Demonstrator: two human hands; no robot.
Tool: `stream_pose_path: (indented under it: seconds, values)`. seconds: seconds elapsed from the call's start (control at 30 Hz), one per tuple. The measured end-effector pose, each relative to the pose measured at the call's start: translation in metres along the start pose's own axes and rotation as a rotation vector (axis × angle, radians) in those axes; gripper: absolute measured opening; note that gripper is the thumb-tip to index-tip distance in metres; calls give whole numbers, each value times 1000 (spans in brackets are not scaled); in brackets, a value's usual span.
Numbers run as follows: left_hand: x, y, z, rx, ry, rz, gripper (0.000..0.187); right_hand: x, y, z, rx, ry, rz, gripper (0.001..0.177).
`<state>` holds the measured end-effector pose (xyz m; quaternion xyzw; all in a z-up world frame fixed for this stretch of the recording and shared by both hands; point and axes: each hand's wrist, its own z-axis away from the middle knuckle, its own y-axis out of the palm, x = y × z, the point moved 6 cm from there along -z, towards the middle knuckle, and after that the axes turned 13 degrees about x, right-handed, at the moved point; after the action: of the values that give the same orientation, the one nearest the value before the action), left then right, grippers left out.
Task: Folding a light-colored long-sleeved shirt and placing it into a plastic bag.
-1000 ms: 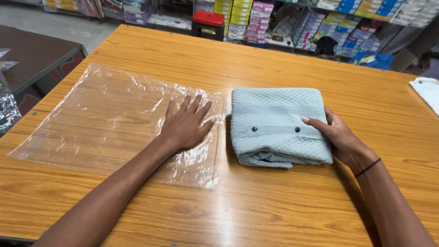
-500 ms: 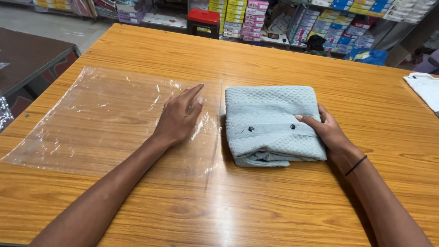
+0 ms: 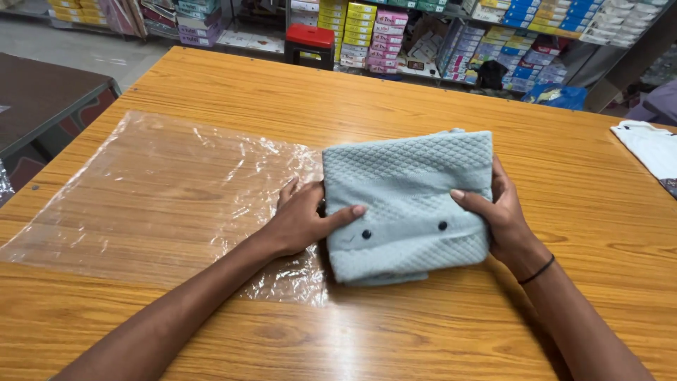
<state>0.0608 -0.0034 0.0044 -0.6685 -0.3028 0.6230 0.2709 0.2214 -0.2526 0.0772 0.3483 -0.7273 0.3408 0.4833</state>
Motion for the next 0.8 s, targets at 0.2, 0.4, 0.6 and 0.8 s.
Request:
stream_pose_path:
  seconds: [0.2,0.4,0.6,0.8]
  values:
    - [-56,-25,19,31,131,714,114,-10,1,4,13,-9,-115,67]
    - [-50,-22,17,-87,121,1029,121,-9,2,3,-2,-13,-153,68]
    - [-35,-3,13,85,48,999,121,-6,12,1,-12,3,-86,76]
    - [-46,-10,21,18,83,843,124,-7,16,-1,9,31,-53,78]
